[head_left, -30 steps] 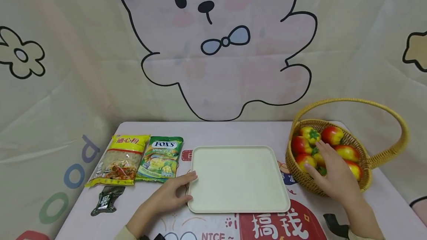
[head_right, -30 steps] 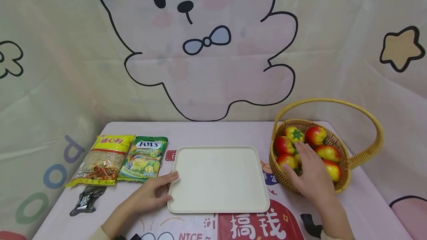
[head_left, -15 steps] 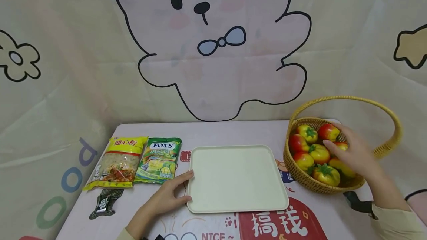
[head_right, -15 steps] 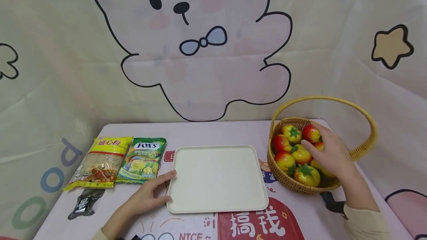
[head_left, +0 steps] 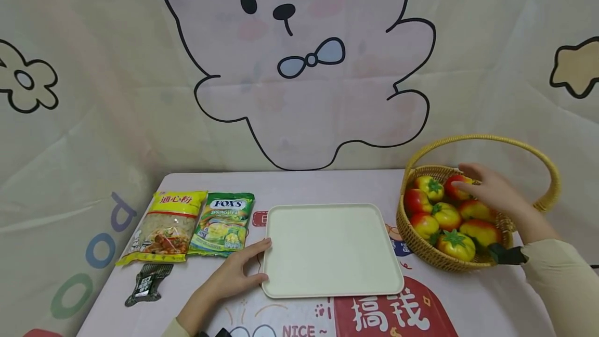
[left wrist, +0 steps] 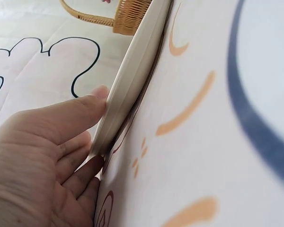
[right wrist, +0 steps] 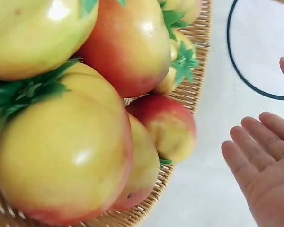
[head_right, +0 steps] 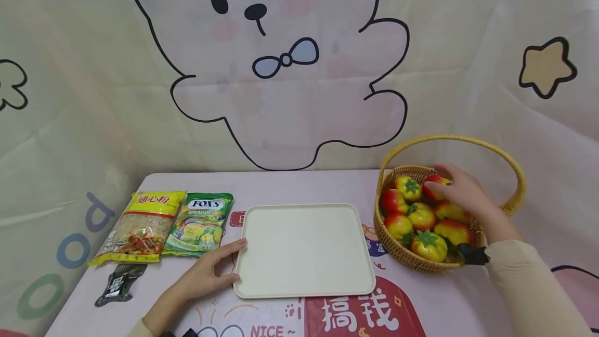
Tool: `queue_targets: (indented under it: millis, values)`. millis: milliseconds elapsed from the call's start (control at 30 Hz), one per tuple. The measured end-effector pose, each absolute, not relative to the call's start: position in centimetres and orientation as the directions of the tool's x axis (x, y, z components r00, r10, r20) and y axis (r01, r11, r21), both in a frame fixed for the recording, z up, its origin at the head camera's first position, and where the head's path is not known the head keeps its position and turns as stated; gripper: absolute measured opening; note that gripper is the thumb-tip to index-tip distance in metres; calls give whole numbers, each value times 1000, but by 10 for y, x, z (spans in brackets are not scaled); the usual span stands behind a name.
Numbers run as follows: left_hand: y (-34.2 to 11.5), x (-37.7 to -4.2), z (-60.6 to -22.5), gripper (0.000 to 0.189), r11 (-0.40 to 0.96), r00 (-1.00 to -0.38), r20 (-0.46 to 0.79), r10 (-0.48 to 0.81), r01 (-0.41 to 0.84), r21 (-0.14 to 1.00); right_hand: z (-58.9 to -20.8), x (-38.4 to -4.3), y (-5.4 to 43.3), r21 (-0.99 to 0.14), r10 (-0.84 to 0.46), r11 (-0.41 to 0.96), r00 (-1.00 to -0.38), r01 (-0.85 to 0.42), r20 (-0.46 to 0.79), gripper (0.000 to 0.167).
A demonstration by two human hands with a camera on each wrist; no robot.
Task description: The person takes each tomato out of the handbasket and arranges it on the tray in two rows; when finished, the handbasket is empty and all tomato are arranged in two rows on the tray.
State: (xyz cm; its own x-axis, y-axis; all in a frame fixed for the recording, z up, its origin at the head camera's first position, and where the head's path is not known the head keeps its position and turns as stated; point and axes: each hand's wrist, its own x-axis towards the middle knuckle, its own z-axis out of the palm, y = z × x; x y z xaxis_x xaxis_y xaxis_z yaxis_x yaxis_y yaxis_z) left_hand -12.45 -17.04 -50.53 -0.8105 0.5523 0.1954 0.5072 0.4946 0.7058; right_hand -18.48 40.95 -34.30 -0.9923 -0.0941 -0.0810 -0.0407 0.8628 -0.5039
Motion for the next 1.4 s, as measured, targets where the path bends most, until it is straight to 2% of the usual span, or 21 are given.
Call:
queue_targets:
  millis: [433, 633, 900, 1200, 1400]
  values:
    - [-171, -125, -508, 66, 490, -809, 198, 553, 509, 708, -363, -225, 399, -558, -141, 829, -979, -37, -145, 74]
    - [-171, -124, -506, 66, 493, -811, 201, 550, 510, 706, -373, -230, 396, -526, -153, 849, -975, -48, -159, 71]
    - [-170, -124, -506, 65, 501, -814, 195, 547, 505, 703, -385, -237, 395, -550, -190, 834, -960, -48, -204, 71]
    - [-170, -123, -505, 65, 494, -811, 203, 549, 510, 704, -388, -238, 391, -449, -153, 893, -966, -44, -209, 74]
    - [-170, -124, -504, 67, 511, -819, 189, 541, 499, 700, -389, -239, 386, -358, -156, 930, -972, -85, -176, 75]
